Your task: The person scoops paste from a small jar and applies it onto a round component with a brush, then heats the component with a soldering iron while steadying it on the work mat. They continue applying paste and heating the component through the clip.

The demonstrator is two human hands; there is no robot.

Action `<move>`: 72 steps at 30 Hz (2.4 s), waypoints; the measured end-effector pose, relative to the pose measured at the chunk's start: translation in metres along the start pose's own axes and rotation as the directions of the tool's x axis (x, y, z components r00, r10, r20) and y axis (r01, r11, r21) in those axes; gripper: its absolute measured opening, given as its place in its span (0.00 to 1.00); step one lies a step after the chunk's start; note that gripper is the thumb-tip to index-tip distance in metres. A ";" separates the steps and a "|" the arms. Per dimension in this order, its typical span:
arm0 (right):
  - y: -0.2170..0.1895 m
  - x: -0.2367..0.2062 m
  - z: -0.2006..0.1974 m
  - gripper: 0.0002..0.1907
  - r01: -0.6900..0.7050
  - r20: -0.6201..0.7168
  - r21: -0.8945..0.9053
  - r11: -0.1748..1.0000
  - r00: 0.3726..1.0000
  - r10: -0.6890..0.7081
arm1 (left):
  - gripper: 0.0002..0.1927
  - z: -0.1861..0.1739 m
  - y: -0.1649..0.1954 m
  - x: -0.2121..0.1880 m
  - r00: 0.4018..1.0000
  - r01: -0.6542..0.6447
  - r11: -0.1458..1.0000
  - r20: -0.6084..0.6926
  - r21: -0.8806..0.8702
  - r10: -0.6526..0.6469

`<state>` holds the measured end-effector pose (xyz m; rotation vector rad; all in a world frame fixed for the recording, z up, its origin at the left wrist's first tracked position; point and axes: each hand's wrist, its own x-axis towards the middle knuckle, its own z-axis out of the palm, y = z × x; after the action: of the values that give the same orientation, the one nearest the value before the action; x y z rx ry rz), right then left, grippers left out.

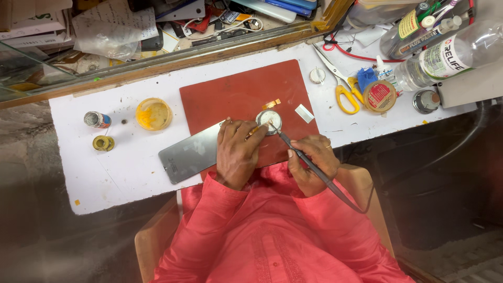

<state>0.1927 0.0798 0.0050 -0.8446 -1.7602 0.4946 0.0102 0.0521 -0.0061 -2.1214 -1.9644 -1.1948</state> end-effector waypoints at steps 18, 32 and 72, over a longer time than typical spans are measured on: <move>0.002 -0.001 0.004 0.10 -0.012 -0.016 -0.035 0.999 1.000 0.012 | 0.17 0.003 -0.001 -0.002 1.000 0.004 1.000 -0.009 0.007 -0.004; 0.002 -0.002 0.001 0.10 0.004 -0.006 -0.030 1.000 1.000 -0.005 | 0.17 0.002 0.000 -0.001 1.000 0.002 1.000 -0.011 0.022 -0.002; 0.000 -0.001 0.003 0.11 -0.012 -0.019 -0.024 1.000 1.000 0.011 | 0.17 0.002 -0.001 -0.002 1.000 0.004 1.000 -0.010 0.017 -0.004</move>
<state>0.1898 0.0795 0.0028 -0.8740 -1.7475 0.4724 0.0105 0.0523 -0.0092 -2.1008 -1.9682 -1.1821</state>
